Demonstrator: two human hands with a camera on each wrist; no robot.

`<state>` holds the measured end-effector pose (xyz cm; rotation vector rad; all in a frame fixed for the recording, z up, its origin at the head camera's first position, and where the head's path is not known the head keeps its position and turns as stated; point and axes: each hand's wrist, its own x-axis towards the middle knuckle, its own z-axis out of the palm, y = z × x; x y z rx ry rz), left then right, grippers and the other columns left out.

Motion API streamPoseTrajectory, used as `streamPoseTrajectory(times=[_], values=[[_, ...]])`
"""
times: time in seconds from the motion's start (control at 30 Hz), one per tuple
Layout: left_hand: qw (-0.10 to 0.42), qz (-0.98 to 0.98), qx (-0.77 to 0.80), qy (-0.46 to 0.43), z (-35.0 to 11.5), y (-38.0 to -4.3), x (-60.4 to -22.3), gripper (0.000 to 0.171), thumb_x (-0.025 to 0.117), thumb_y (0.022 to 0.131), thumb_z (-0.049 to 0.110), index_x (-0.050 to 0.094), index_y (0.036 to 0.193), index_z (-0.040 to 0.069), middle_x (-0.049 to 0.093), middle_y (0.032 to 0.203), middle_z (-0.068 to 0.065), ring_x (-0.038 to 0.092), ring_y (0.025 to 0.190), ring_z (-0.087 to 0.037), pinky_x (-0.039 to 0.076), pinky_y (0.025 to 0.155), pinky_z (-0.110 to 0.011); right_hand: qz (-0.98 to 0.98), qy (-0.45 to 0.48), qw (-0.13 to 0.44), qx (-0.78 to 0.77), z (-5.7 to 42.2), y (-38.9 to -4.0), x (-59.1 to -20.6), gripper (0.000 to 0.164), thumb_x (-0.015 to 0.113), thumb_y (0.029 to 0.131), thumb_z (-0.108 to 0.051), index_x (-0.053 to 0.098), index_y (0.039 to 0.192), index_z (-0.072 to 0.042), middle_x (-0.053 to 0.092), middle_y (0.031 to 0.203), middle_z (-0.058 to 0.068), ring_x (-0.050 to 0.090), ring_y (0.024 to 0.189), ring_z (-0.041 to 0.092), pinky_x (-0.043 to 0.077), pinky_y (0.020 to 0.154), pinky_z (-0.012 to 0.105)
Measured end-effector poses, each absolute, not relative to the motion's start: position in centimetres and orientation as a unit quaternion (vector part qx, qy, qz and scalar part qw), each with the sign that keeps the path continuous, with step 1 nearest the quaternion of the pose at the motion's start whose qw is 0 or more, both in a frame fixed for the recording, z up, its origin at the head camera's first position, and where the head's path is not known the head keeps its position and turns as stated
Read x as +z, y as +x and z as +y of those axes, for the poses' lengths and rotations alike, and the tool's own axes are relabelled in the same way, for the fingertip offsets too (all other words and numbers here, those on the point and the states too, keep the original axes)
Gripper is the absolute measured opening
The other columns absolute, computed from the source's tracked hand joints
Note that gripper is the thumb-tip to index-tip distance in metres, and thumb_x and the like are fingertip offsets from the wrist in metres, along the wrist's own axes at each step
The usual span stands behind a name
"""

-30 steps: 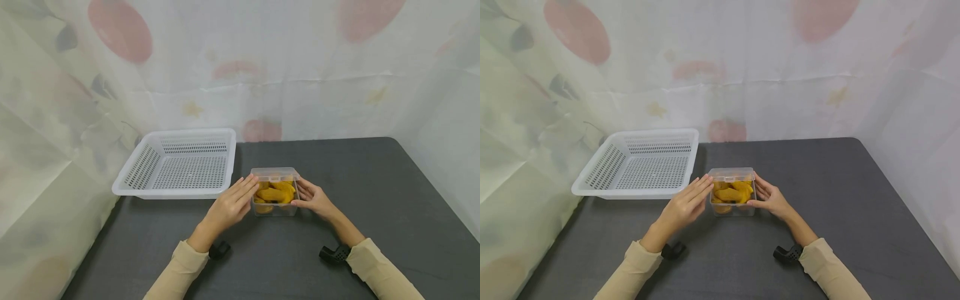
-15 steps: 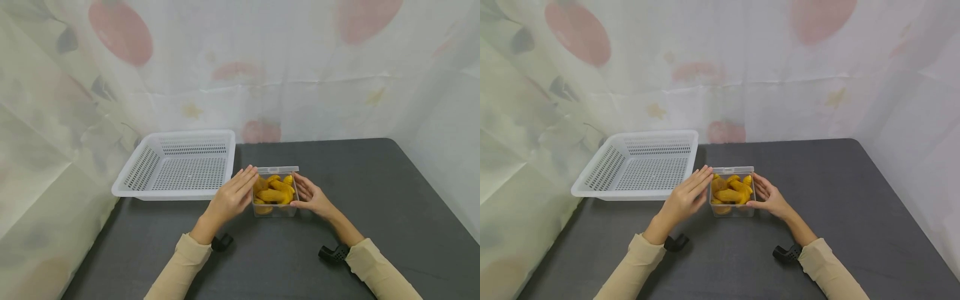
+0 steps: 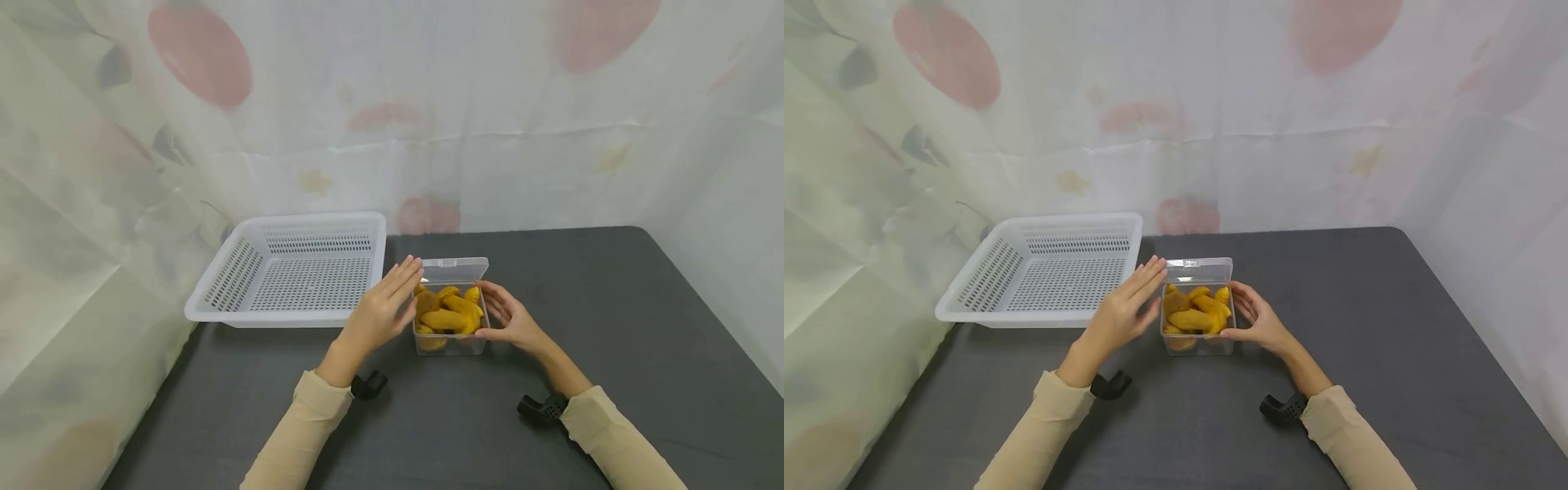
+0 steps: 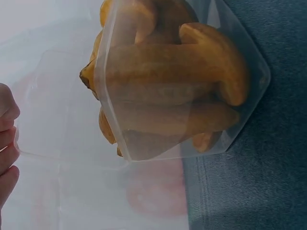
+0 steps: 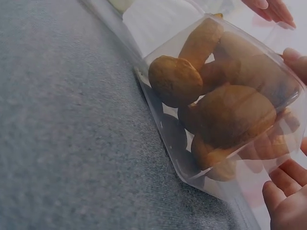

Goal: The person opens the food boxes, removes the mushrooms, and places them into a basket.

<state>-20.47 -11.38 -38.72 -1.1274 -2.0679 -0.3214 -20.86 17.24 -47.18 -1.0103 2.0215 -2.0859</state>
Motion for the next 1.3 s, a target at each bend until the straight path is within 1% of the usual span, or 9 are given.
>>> streamPoseTrajectory(times=[0.1, 0.27, 0.53, 0.7, 0.83, 1.0, 1.1, 1.23, 1.3], values=[[0.372, -0.807, -0.132, -0.44, -11.2, -20.8, -38.7, 0.054, 0.072, 0.08, 0.003, 0.056, 0.131, -0.005, 0.058, 0.137, -0.019, 0.056, 0.129, -0.032, 0.047, 0.108, -0.039, 0.64, -0.342, 0.04, -0.687, 17.3, -21.0, -47.3, 0.082, 0.069, 0.083, 0.005, 0.017, 0.146, 0.014, 0.035, 0.149, -0.018, 0.035, 0.139, -0.009, 0.033, 0.111, 0.005], [0.373, -0.805, -0.143, -0.439, -11.0, -21.3, -38.6, 0.052, 0.071, 0.08, 0.002, 0.057, 0.129, -0.006, 0.058, 0.136, -0.021, 0.056, 0.129, -0.033, 0.048, 0.108, -0.04, 0.629, -0.341, 0.05, -0.697, 17.3, -21.4, -47.5, 0.081, 0.069, 0.083, 0.004, 0.018, 0.145, 0.014, 0.037, 0.146, -0.018, 0.037, 0.138, -0.007, 0.035, 0.11, 0.006], [0.381, -0.809, -0.143, -0.426, -10.7, -22.3, -38.1, 0.051, 0.07, 0.081, 0.002, 0.056, 0.13, -0.007, 0.058, 0.136, -0.022, 0.055, 0.129, -0.033, 0.048, 0.107, -0.042, 0.624, -0.338, 0.06, -0.702, 17.2, -21.8, -47.4, 0.079, 0.073, 0.08, 0.004, 0.022, 0.14, 0.014, 0.04, 0.144, -0.004, 0.042, 0.133, -0.004, 0.039, 0.109, 0.008], [0.375, -0.821, -0.133, -0.41, -10.4, -23.1, -38.0, 0.05, 0.068, 0.085, 0.006, 0.054, 0.132, -0.007, 0.056, 0.138, -0.021, 0.054, 0.131, -0.033, 0.047, 0.109, -0.042, 0.629, -0.34, 0.065, -0.696, 17.2, -21.8, -47.4, 0.079, 0.074, 0.079, 0.003, 0.024, 0.14, 0.012, 0.041, 0.145, -0.004, 0.042, 0.134, -0.005, 0.037, 0.11, 0.008], [0.359, -0.834, -0.133, -0.397, -10.1, -23.8, -37.7, 0.051, 0.066, 0.088, 0.009, 0.052, 0.134, -0.007, 0.054, 0.141, -0.022, 0.052, 0.132, -0.035, 0.046, 0.109, -0.043, 0.641, -0.336, 0.077, -0.686, 17.2, -21.8, -47.3, 0.084, 0.074, 0.08, 0.0, 0.02, 0.144, 0.009, 0.034, 0.15, -0.001, 0.037, 0.137, -0.008, 0.033, 0.111, 0.005], [0.328, -0.856, -0.128, -0.378, -9.8, -24.7, -37.5, 0.052, 0.064, 0.091, 0.013, 0.049, 0.137, -0.006, 0.049, 0.145, -0.022, 0.049, 0.134, -0.035, 0.043, 0.112, -0.044, 0.646, -0.332, 0.09, -0.682, 17.2, -21.7, -47.1, 0.088, 0.073, 0.082, -0.001, 0.015, 0.148, 0.008, 0.021, 0.153, 0.027, 0.033, 0.139, -0.01, 0.032, 0.111, 0.004], [0.303, -0.87, -0.13, -0.367, -9.7, -25.2, -37.4, 0.053, 0.062, 0.093, 0.016, 0.047, 0.139, -0.005, 0.045, 0.148, -0.021, 0.046, 0.138, -0.035, 0.039, 0.115, -0.043, 0.652, -0.328, 0.09, -0.677, 17.2, -21.7, -47.0, 0.09, 0.073, 0.081, -0.001, 0.014, 0.148, 0.008, 0.012, 0.152, 0.036, 0.033, 0.138, -0.01, 0.031, 0.111, 0.004], [0.264, -0.891, -0.133, -0.345, -9.3, -25.6, -37.4, 0.055, 0.059, 0.096, 0.02, 0.043, 0.142, -0.004, 0.04, 0.151, -0.021, 0.04, 0.142, -0.034, 0.035, 0.118, -0.043, 0.666, -0.326, 0.082, -0.665, 17.3, -21.8, -47.0, 0.091, 0.074, 0.08, -0.001, 0.015, 0.149, 0.008, 0.015, 0.151, 0.035, 0.035, 0.137, -0.011, 0.032, 0.109, 0.003], [0.243, -0.901, -0.137, -0.331, -9.0, -25.8, -37.3, 0.055, 0.058, 0.097, 0.022, 0.041, 0.143, -0.004, 0.037, 0.153, -0.021, 0.038, 0.143, -0.034, 0.034, 0.119, -0.043, 0.672, -0.326, 0.074, -0.66, 17.3, -21.9, -47.0, 0.091, 0.075, 0.079, -0.002, 0.017, 0.148, 0.008, 0.024, 0.151, 0.028, 0.036, 0.135, -0.011, 0.032, 0.109, 0.003]])
